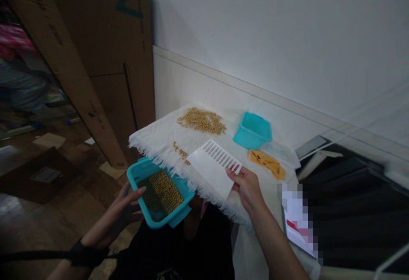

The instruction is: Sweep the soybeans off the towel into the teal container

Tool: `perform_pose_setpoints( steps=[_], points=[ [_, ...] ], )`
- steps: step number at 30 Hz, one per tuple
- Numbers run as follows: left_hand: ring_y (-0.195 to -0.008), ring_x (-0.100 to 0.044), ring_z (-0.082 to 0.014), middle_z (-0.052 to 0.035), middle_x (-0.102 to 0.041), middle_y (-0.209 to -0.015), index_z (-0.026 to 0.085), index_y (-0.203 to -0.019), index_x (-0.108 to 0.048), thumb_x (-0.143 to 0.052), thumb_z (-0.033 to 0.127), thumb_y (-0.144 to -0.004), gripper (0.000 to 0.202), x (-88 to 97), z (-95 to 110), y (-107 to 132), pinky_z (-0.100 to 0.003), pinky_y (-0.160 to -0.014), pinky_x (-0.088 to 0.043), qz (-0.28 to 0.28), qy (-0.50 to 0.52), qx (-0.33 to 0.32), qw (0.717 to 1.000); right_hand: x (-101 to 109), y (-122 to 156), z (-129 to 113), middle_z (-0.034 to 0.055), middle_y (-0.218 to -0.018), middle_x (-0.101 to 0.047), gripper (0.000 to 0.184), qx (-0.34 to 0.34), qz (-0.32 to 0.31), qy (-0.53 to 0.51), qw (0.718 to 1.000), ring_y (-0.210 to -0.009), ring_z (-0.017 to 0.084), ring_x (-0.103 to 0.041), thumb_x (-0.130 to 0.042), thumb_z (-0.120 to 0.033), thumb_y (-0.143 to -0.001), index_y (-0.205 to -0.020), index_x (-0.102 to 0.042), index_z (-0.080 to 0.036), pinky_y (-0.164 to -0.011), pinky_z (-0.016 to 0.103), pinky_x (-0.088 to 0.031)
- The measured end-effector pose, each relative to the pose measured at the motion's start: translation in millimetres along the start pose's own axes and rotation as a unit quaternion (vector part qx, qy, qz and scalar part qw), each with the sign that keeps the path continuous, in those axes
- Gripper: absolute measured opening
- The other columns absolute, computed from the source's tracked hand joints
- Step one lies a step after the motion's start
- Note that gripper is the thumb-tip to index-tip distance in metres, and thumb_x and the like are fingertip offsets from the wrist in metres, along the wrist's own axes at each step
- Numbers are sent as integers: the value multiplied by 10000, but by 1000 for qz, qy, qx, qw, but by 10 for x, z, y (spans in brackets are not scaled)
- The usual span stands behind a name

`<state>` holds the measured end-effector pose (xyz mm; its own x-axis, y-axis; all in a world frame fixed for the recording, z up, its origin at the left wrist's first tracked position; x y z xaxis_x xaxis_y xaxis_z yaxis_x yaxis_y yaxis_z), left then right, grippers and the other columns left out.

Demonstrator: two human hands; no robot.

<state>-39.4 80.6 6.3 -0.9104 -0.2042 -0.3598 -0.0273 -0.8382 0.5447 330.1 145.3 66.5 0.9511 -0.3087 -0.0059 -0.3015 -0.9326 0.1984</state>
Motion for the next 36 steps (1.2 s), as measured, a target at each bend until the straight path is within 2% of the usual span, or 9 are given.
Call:
perform_pose_setpoints(
  steps=[6, 13, 18, 20, 27, 32, 36],
  points=[
    [-1107, -810, -384, -190, -677, -1500, 383, -1682, -292, -942, 486, -786, 1112, -6, 12, 12, -546, -919, -655, -9, -4, -4, 1000, -123, 76, -1, 122, -894, -849, 615, -1, -27, -4, 1000, -778, 310, -799, -1065, -526, -458, -907, -843, -171, -700, 423, -660],
    [-1101, -809, -375, -205, -650, -1525, 367, -1665, -287, -943, 484, -787, 1103, -6, 17, 8, -519, -894, -660, -10, 1, 1, 1000, -209, 164, -13, 148, -961, -855, 597, -20, -94, 11, 995, -811, 319, -807, -1057, -508, -537, -977, -850, -161, -701, 403, -647],
    [-1119, -806, -384, -202, -636, -1539, 380, -1665, -282, -946, 523, -773, 1121, 4, 25, 5, -497, -853, -674, -10, -1, -4, 1000, -61, -24, -130, 107, -922, -853, 559, 28, -8, -7, 1000, -804, 283, -790, -1062, -487, -489, -902, -832, -188, -707, 382, -639],
    [-1118, -808, -383, -199, -637, -1542, 386, -1671, -276, -948, 509, -776, 1126, 7, 21, 2, -498, -848, -679, -8, 1, -2, 1000, -51, -107, -139, 92, -902, -849, 547, 36, 8, -8, 999, -802, 277, -784, -1060, -474, -481, -888, -826, -193, -722, 393, -644],
    [-1122, -808, -388, -185, -680, -1496, 401, -1667, -323, -975, 454, -744, 1131, 34, 17, -7, -583, -954, -645, 1, 14, 1, 1000, -158, -175, -47, 110, -917, -848, 568, 32, 6, 2, 999, -817, 304, -788, -1048, -489, -471, -893, -828, -180, -724, 428, -649],
    [-1149, -800, -382, -194, -648, -1550, 396, -1655, -323, -958, 473, -766, 1095, 34, 41, 13, -522, -900, -659, -3, 6, -3, 1000, -165, -102, -33, 109, -894, -843, 581, 28, 1, 3, 1000, -795, 290, -780, -1047, -503, -477, -906, -827, -179, -697, 403, -638],
    [-1139, -803, -374, -202, -622, -1583, 397, -1682, -268, -924, 497, -807, 1098, 29, 37, 17, -469, -847, -660, -5, -10, 0, 1000, -184, -91, -39, 105, -901, -845, 579, 32, -6, 1, 999, -818, 303, -790, -1043, -497, -491, -928, -826, -185, -741, 432, -649]
  ],
)
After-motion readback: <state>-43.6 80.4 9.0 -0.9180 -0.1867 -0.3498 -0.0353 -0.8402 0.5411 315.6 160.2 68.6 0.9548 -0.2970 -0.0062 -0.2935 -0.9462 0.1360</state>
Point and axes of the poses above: each hand's wrist, its own y-axis away from the middle knuckle, its own x-axis out of the back of the hand, z = x × y, the point moved 5 cm from there along -y, towards the middle knuckle
